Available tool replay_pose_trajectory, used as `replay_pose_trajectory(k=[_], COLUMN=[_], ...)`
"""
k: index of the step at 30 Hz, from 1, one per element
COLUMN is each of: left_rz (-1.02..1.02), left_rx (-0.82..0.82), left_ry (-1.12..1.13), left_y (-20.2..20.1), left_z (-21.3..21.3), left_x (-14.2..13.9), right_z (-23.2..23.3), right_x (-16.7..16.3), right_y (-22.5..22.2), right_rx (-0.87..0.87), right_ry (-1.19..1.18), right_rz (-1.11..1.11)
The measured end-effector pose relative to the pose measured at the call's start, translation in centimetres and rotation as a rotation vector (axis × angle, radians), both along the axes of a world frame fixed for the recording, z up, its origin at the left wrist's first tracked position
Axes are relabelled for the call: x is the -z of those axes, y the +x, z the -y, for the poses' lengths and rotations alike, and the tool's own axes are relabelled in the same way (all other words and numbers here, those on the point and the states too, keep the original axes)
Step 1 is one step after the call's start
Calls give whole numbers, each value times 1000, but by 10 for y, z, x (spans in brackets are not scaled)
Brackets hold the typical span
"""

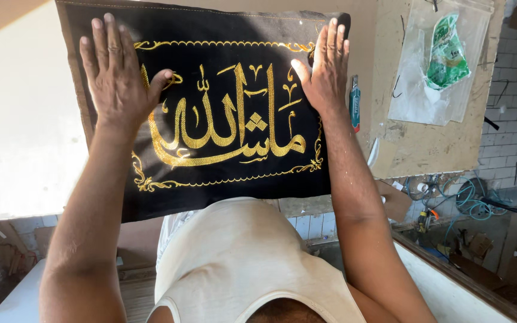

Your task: The person spreads adhesive on a rectangular board using a small rectangular tool, then places a black fabric with gold Arabic calligraphy onto the board and presses it down. The person repeats this process with a second board and fabric piece, smoothing the fabric to adhere it to the board.

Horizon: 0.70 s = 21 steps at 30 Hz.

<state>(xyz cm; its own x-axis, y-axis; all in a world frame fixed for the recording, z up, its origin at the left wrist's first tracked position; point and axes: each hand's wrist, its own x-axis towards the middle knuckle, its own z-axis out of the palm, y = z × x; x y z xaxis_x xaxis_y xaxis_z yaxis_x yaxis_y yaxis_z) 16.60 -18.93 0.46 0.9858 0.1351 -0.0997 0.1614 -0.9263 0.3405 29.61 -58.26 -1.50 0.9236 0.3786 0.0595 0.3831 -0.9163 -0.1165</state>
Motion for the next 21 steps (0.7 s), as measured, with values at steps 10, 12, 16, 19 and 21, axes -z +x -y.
replay_pose_trajectory(k=[10,12,16,19,21], left_rz=[136,143,68,11,-3], left_rx=[29,38,34,0,2], left_ry=[112,122,73,52,35], left_y=[15,19,23,23,23], left_z=[-30,-29,-25,-21,-20], left_x=[22,20,9,2,-1], right_z=[10,12,14,-3,-30], right_x=[25,28,26,17,6], right_y=[27,28,29,26,12], right_rx=[-42,-17,15,105,208], right_ry=[-2,-3,-10,-81,-121], right_rz=[-41,-67,-92,-104,-92])
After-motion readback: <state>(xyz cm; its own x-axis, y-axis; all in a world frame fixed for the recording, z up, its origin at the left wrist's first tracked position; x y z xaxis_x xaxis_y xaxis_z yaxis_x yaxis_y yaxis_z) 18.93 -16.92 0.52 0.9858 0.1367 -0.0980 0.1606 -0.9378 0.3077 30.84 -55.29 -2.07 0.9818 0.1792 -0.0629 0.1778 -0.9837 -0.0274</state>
